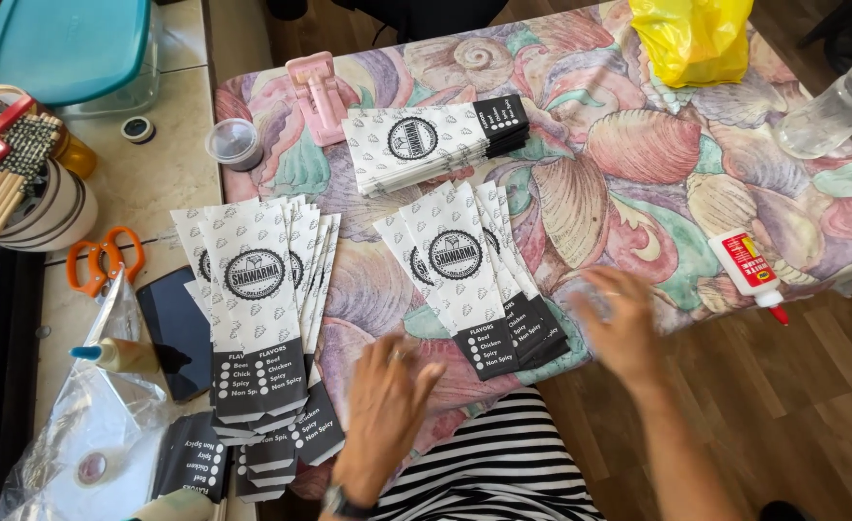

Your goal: Applying glue to the edges of paper food wraps and folding them to create sleeves.

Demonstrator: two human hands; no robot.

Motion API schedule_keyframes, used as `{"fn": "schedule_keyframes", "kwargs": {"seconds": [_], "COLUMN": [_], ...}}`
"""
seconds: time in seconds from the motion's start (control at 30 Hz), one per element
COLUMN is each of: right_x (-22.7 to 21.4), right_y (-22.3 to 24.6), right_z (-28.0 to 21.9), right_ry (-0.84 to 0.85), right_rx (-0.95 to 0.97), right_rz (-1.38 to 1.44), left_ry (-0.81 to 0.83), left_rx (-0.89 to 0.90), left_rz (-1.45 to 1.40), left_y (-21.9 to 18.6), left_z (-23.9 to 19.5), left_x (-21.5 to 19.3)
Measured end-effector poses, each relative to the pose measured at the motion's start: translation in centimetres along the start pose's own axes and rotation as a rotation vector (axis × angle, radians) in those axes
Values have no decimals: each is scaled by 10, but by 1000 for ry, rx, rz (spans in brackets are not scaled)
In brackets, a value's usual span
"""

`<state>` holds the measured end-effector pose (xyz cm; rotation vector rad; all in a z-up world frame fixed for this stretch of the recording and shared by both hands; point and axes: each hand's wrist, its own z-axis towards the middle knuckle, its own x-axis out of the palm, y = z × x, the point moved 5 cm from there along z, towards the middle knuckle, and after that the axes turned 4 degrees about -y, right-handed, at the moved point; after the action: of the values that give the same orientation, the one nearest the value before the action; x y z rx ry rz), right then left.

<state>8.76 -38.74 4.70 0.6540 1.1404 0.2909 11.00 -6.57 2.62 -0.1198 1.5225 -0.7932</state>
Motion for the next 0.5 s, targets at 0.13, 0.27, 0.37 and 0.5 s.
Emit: {"fn": "schedule_keyframes", "kwargs": {"seconds": [0.13,0.27,0.37,0.5], "right_x": [52,66,78,91], "right_y": [64,80,61,42], "right_z": [19,36,45,52], "right_ry": [247,181,234,308], "right_rx": [86,200,302,287], "right_rz": [-128,-89,-13,10], "left_ry": [-82,1,-5,-3], "left_rx": [-62,-349,-347,-356], "left_rz": [-252,-646,-710,-770], "left_y": [-41,-63,-65,-56], "left_z": [46,66,65,65], "left_x": [-8,-14,-4,9]}}
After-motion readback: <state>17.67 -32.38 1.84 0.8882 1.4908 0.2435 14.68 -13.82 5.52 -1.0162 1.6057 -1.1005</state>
